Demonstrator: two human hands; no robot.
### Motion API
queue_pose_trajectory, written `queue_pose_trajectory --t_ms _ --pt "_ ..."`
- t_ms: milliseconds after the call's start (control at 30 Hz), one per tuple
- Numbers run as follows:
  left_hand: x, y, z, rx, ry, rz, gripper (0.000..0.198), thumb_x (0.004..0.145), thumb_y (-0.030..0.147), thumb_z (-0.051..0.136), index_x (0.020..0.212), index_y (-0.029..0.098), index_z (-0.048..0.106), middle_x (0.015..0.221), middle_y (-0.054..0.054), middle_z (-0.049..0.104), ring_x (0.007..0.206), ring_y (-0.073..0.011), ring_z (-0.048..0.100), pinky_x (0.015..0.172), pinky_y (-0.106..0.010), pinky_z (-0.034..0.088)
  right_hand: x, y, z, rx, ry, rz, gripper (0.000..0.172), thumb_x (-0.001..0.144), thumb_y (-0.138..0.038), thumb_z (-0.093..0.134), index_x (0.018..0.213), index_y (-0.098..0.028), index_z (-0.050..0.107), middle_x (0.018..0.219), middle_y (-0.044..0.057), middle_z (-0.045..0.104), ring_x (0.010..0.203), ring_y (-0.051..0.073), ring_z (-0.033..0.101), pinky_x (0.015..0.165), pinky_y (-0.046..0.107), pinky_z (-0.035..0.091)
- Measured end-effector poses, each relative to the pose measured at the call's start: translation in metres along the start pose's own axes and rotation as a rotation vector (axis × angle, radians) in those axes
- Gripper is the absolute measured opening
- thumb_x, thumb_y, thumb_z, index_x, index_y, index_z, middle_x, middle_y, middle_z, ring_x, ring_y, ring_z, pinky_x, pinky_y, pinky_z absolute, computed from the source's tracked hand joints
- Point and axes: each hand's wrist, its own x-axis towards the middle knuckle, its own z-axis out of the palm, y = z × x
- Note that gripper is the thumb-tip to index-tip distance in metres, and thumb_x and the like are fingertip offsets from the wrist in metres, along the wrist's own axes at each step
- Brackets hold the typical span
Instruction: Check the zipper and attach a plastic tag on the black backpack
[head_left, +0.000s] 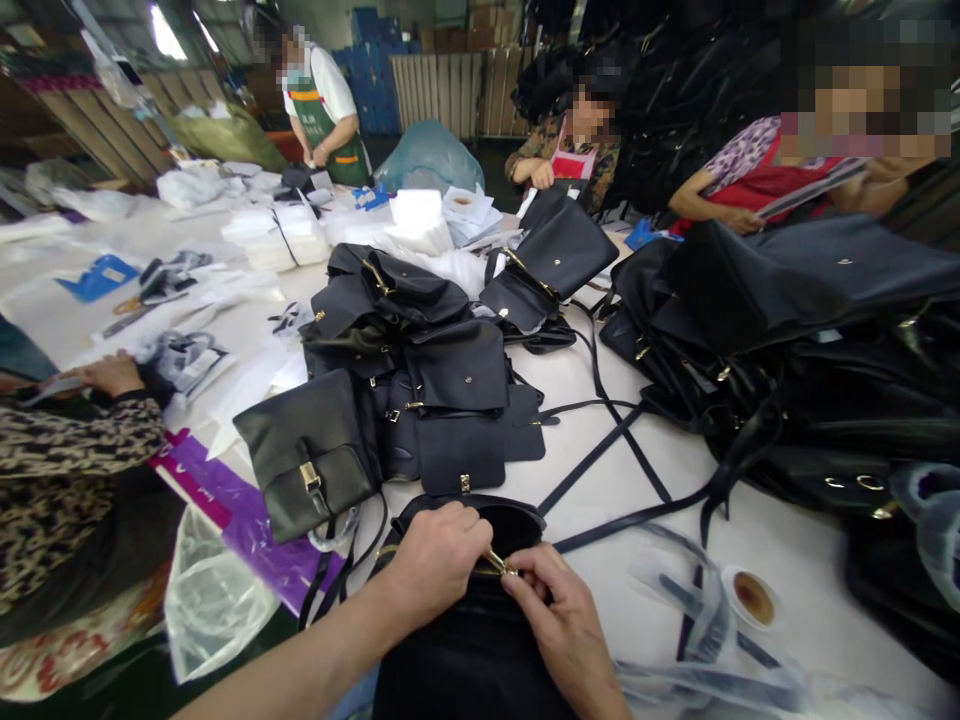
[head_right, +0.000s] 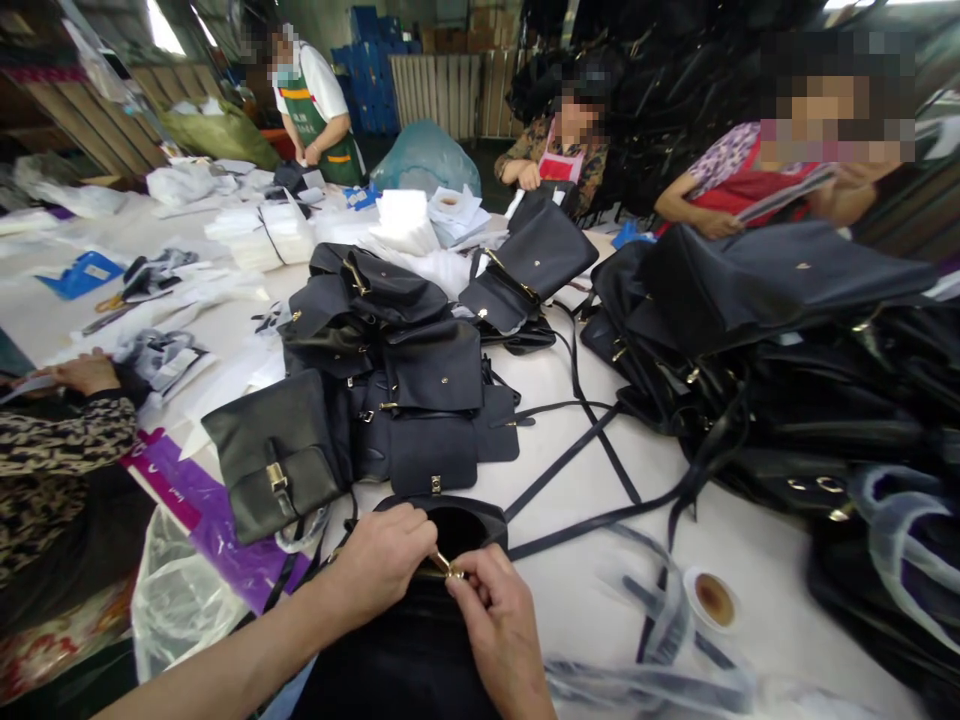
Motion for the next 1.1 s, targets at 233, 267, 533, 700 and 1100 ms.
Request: queue_pose_trajectory --t_ms 233,267,533,700,1100 --pt "-0.019 -0.002 0.003 0.097 0.206 0.041 0.019 0.091 0.016 0.043 0.074 0.019 0.051 0.07 -0.003 0.056 0.067 -0.0184 0.05 0.058 -0.029 0.035 0.005 -0.013 0.012 0.024 -0.049 -0.02 0.018 0.087 -0.032 0.058 0.077 -0.021 0.069 0.071 0.0 0.053 0.061 0.014 0.049 0.055 0.024 0.04" --pt "-0.022 -0.008 -0.001 0.111 0.236 0.032 0.02 0.091 0.016 0.041 0.073 0.02 0.05 0.069 -0.003 0.055 0.066 -0.0181 0.049 0.058 -0.028 0.034 0.004 -0.012 0.012 0.027 -0.05 -0.008 0.018 0.086 -0.033 0.058 0.077 -0.021 0.069 0.07 0.0 0.053 0.06 0.014 0.049 0.055 0.024 0.04" --pt "-0.113 -0.153 -0.085 0.367 0.219 -0.804 0.035 0.095 0.039 0.039 0.07 0.019 0.054 0.058 0.003 0.046 0.054 -0.0136 0.045 0.053 -0.021 0.023 -0.006 0.002 0.0 0.081 0.009 0.108 0.022 0.083 -0.041 0.06 0.076 -0.021 0.068 0.061 -0.003 0.048 0.056 0.015 0.046 0.053 0.025 0.039" --pt "-0.172 -0.179 -0.035 0.109 0.082 -0.585 0.03 0.088 0.026 0.038 0.084 0.022 0.067 0.082 0.0 0.07 0.078 -0.0212 0.066 0.067 -0.027 0.047 -0.004 0.005 0.004 0.07 0.012 0.077 0.022 0.084 -0.04 0.061 0.077 -0.022 0.069 0.063 -0.002 0.048 0.057 0.014 0.048 0.054 0.025 0.041" --pt "-0.059 -0.025 -0.047 -0.447 0.154 0.005 0.024 0.095 0.024 0.047 0.116 0.026 0.058 0.106 -0.004 0.066 0.095 -0.0163 0.063 0.082 -0.024 0.049 -0.013 0.024 0.013 -0.196 0.018 -0.171 0.029 0.092 -0.041 0.048 0.081 -0.026 0.07 0.069 0.003 0.059 0.054 0.016 0.053 0.049 0.027 0.042"
